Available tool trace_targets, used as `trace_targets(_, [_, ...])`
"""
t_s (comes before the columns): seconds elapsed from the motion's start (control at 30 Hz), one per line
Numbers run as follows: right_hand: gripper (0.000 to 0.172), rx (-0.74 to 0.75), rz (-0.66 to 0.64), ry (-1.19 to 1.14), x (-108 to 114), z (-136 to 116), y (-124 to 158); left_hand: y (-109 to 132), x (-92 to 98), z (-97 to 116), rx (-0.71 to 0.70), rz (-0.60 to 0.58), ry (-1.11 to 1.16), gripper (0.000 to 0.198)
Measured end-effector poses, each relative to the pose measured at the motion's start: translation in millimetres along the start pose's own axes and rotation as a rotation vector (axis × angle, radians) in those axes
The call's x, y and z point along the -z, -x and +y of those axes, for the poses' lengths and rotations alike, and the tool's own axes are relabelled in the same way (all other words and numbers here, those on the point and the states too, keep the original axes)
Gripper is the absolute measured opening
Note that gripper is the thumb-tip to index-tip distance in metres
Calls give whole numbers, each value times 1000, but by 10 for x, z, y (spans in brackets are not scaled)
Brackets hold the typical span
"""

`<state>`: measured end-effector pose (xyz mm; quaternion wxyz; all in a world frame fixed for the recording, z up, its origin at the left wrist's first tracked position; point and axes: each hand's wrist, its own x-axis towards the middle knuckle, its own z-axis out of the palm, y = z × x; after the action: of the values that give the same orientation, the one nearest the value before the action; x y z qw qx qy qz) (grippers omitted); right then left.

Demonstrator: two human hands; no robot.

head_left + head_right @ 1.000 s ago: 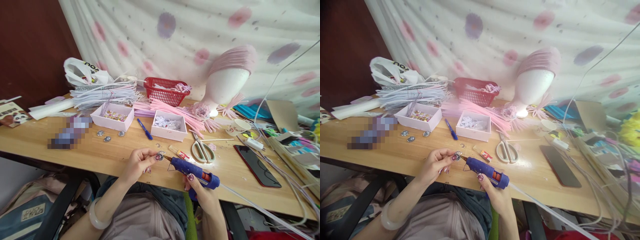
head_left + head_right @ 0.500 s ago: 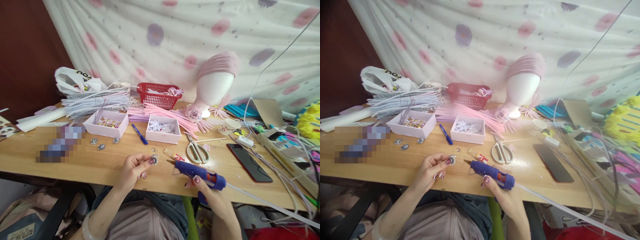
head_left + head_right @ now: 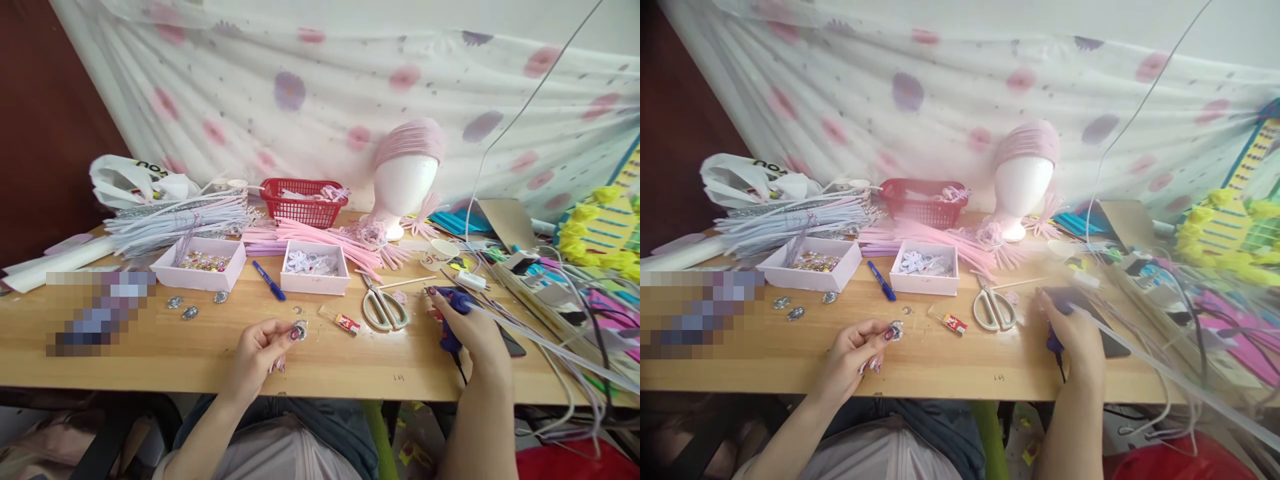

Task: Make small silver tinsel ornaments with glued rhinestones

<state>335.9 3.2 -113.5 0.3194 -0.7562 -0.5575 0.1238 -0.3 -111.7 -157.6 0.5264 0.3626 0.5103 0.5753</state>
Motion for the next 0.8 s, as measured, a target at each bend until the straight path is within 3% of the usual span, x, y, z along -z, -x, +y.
trace_targets(0.1, [56, -98, -85, 47, 35, 68, 73, 4, -8, 13, 0, 8, -1, 40])
trace_targets(0.23, [45, -135, 31, 129, 261, 201, 450, 25, -17, 53, 17, 19, 14, 38])
trace_targets(0.27, [45, -105, 1, 136, 333, 228, 578, 29, -19, 63, 21, 21, 23, 37])
trace_targets(0.33, [47, 64, -165, 56, 451, 219, 836, 34, -24, 81, 24, 23, 40, 35])
trace_targets(0.4, [42, 282, -431, -37, 481, 77, 1056, 35, -28, 91, 23, 24, 47, 34])
trace_targets(0.47, [29, 502, -551, -143, 377, -191, 1202, 33, -28, 94, 22, 23, 48, 33])
trace_targets(0.6, [6, 824, -271, -376, -126, -766, 1288, 34, -13, 95, 28, -17, 18, 29])
trace_targets(0.7, [15, 977, -180, -416, -458, -949, 1274, 40, 4, 104, 43, -59, -12, 27])
trace_targets(0.8, [23, 1033, -179, -423, -594, -944, 1262, 46, 12, 120, 56, -73, -5, 27])
